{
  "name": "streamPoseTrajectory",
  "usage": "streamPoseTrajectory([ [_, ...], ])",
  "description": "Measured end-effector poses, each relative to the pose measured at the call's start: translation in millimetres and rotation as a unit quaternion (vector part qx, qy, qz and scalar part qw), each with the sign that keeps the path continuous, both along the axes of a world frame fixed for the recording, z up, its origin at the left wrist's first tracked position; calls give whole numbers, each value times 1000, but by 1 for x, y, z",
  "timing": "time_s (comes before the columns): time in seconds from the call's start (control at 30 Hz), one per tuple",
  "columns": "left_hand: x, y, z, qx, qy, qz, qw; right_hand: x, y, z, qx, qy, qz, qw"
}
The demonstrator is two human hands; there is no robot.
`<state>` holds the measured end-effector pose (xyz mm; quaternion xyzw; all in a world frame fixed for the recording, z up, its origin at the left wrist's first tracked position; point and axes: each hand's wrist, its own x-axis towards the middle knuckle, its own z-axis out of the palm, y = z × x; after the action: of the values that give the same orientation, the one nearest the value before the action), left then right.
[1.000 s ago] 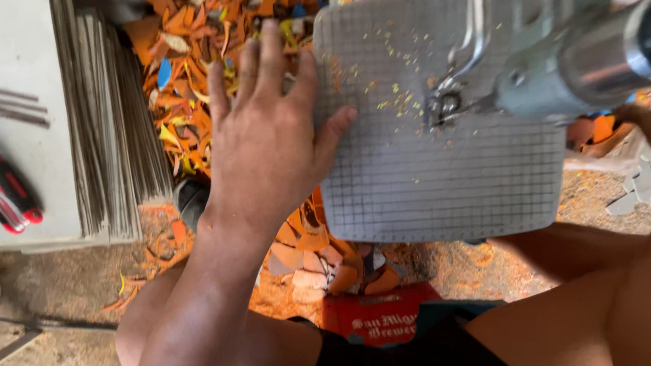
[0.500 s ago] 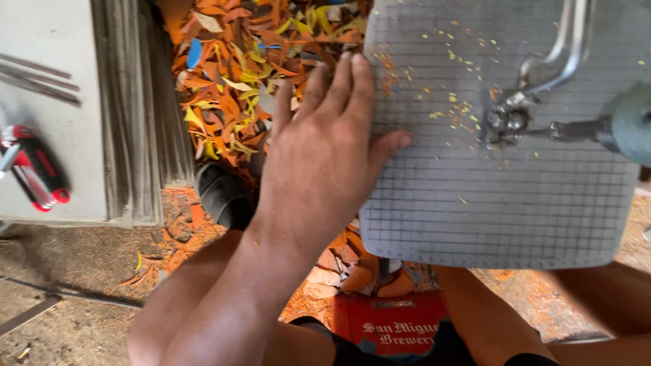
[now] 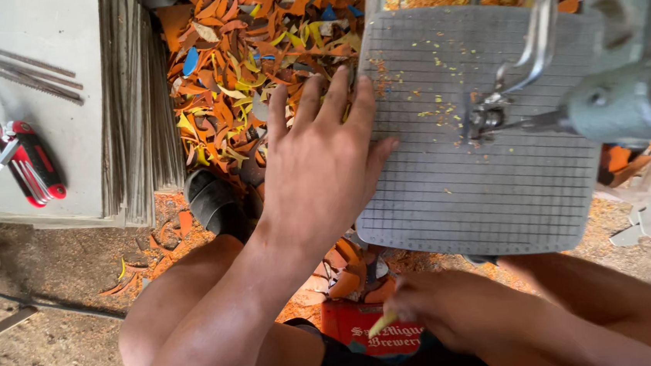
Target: The person uses a manual press machine to cut small pieces of orange and yellow leather on a gridded mat. They repeatedly position each piece under the press, operate the lever, and remove the cut piece, accumulating a pile of offcuts on the floor.
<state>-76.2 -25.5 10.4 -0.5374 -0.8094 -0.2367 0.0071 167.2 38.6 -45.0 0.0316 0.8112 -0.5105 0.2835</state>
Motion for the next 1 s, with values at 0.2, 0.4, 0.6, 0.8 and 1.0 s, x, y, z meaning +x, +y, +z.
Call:
streamPoseTrajectory([
  [0.2,30,-25,27,106,-140,-123,977,36,46,100,368,250,-85,892],
  [0.4,56,-21,21,77,-109,-247,960,15,61,87,376,249,-183,873],
  [0.6,62,-14,7,82,-44,-229,969,16,71,78,450,284,-215,819],
  [0.8,64,-1,1,95,-59,-219,969,11,73,64,463,293,-247,799],
  [1.0,64,3,1,89,-72,-222,968,8,74,63,463,308,-242,795],
])
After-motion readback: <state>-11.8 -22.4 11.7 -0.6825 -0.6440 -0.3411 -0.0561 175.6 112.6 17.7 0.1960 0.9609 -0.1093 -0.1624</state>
